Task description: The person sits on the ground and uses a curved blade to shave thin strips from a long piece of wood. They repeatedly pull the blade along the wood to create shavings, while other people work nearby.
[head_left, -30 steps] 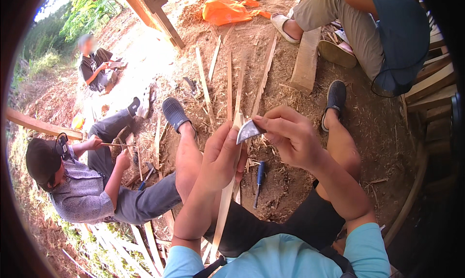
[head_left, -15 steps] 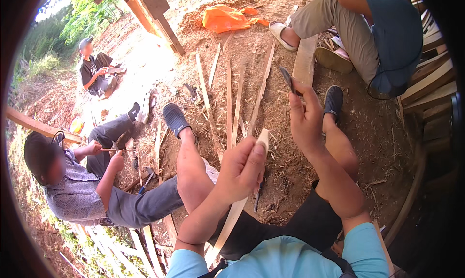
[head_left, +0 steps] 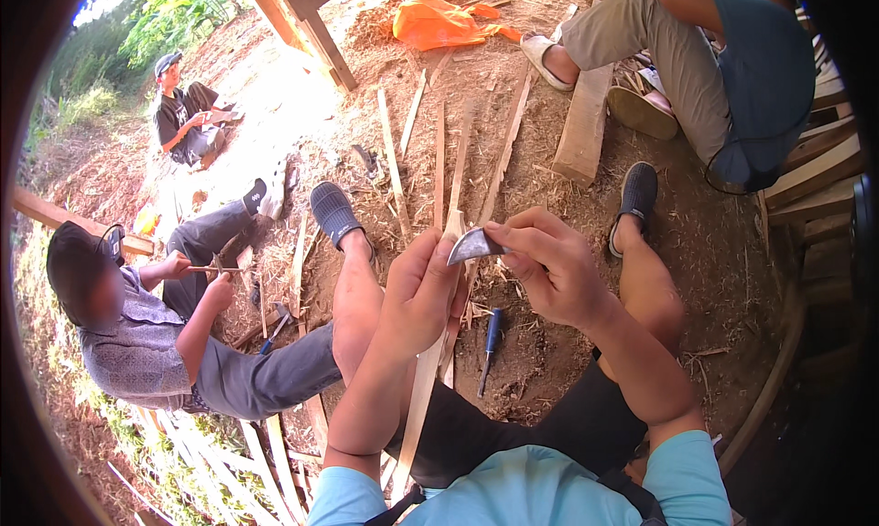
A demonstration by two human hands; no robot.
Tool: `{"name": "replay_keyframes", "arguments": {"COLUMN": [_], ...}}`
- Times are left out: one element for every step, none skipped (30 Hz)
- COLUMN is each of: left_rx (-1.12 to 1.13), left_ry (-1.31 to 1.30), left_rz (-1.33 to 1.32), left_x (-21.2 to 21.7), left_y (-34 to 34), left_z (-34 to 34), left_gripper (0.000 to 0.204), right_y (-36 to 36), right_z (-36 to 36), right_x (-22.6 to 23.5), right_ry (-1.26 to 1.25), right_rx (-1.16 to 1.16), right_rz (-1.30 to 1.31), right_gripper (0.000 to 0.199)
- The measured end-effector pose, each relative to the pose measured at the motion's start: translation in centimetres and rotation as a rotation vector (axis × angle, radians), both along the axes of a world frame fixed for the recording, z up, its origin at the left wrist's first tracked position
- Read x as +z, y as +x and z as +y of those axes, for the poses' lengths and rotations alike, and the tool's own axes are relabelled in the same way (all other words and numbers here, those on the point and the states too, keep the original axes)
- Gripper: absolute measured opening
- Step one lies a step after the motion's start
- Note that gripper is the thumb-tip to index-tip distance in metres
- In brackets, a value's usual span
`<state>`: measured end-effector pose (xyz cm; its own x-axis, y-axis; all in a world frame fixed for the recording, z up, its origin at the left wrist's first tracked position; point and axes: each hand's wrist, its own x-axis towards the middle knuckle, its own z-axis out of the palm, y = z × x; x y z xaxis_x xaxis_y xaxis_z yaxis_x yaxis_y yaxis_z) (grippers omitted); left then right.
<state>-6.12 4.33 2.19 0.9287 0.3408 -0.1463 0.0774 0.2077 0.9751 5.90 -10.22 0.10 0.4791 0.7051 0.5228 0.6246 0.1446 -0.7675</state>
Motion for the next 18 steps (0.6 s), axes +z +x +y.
{"name": "replay_keyframes", "arguments": {"left_rx": [-0.002, -0.003, -0.005, 0.001, 0.006, 0.012, 0.016, 0.019, 0.022, 0.028, 0.034, 0.040, 0.010, -0.019, -0.047, -0.094, -0.131, -0.166], "left_ry": [0.001, 0.003, 0.004, 0.022, 0.041, 0.059, 0.077, 0.094, 0.112, 0.104, 0.096, 0.087, 0.111, 0.135, 0.159, 0.249, 0.346, 0.444], "left_rz": [-0.010, -0.019, -0.029, -0.031, -0.033, -0.035, -0.040, -0.044, -0.048, -0.047, -0.045, -0.044, -0.034, -0.024, -0.015, -0.049, -0.081, -0.112], "left_x": [-0.1, -0.2, -0.3, -0.4, -0.4, -0.4, -0.4, -0.4, -0.4, -0.4, -0.4, -0.3, 0.0, 0.4, 0.5, 0.1, -0.7, -0.9], "left_y": [0.0, 0.1, 0.1, 0.1, 0.2, 0.2, 0.2, 0.3, 0.4, 0.4, 0.5, 0.6, 0.5, 0.4, 0.3, 0.2, 0.0, -0.2], "left_z": [-0.1, -0.1, -0.2, -0.3, -0.4, -0.6, -0.8, -1.0, -1.2, -1.3, -1.3, -1.4, -1.7, -2.4, -3.1, -4.0, -4.8, -5.1], "left_gripper": [0.027, 0.027, 0.027, 0.026, 0.026, 0.026, 0.025, 0.025, 0.025, 0.025, 0.024, 0.024, 0.025, 0.025, 0.025, 0.025, 0.026, 0.026], "right_y": [0.0, 0.0, 0.0, 0.1, 0.2, 0.3, 0.3, 0.4, 0.4, 0.4, 0.3, 0.3, 0.5, 1.0, 2.4, 3.7, 4.5, 5.3], "right_z": [0.0, 0.0, 0.0, -0.1, -0.1, -0.1, -0.2, -0.2, -0.3, -0.3, -0.2, -0.2, -0.1, 0.1, 0.2, 0.2, -0.1, -0.4], "right_x": [-0.1, -0.2, -0.3, -0.3, -0.3, -0.4, -0.4, -0.5, -0.5, -0.4, -0.3, -0.2, -0.5, -1.2, -1.8, -2.2, -2.0, -1.8], "right_ry": [0.011, 0.022, 0.033, 0.034, 0.036, 0.037, 0.024, 0.012, -0.001, -0.002, -0.003, -0.004, 0.007, 0.017, 0.054, 0.094, 0.122, 0.150], "right_rx": [0.003, 0.007, 0.010, 0.002, -0.006, -0.015, -0.035, -0.056, -0.077, -0.100, -0.122, -0.145, -0.259, -0.372, -0.478, -0.582, -0.589, -0.597], "right_rz": [0.002, 0.005, 0.007, -0.004, -0.015, -0.026, -0.015, -0.004, 0.006, -0.003, -0.012, -0.020, -0.010, -0.001, 0.058, 0.118, 0.128, 0.137], "right_gripper": [0.025, 0.026, 0.026, 0.026, 0.026, 0.026, 0.026, 0.026, 0.027, 0.026, 0.026, 0.025, 0.024, 0.022, 0.022, 0.021, 0.022, 0.022]}}
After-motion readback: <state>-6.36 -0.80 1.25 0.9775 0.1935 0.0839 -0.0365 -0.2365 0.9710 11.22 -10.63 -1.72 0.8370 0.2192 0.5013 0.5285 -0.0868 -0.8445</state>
